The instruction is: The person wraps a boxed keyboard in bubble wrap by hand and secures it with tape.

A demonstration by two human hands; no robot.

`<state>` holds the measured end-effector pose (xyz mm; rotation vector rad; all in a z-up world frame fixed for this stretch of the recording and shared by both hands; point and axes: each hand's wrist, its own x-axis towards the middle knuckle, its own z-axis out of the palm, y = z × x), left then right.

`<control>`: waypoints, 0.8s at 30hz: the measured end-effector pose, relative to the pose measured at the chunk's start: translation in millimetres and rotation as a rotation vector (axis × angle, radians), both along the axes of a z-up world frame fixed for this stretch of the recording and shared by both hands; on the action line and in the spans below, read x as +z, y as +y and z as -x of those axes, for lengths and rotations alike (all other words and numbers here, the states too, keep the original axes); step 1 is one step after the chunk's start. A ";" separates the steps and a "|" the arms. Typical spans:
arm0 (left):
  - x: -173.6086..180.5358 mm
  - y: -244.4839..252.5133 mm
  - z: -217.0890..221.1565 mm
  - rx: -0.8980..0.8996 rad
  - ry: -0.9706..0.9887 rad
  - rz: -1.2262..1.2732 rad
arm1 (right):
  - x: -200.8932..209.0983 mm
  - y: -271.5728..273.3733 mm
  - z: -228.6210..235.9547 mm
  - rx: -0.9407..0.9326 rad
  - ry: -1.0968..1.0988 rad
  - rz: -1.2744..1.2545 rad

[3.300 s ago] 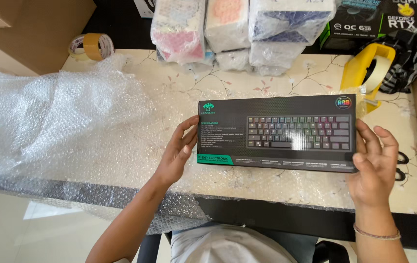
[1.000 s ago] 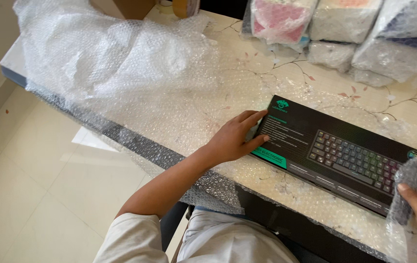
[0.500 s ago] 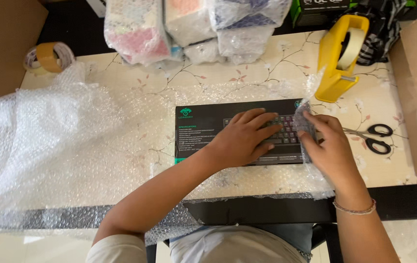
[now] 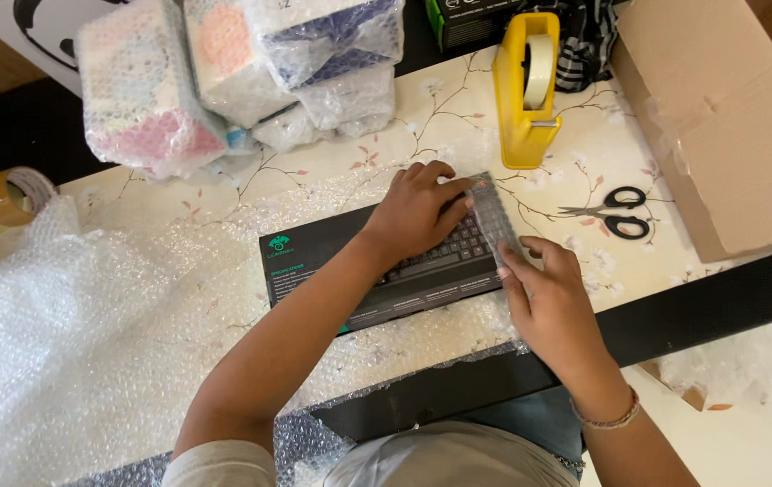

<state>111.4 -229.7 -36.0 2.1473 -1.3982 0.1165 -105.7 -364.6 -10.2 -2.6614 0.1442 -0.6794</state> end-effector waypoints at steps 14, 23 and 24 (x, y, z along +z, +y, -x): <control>-11.5 -38.6 -25.2 0.092 0.591 0.303 | -7.6 9.2 21.2 -0.041 -0.167 0.168; -1.1 -34.3 -21.6 0.143 0.681 0.361 | -5.5 11.0 20.9 0.019 -0.140 0.164; -1.1 -34.5 -21.7 0.146 0.673 0.352 | -2.9 11.0 21.9 0.038 -0.122 0.152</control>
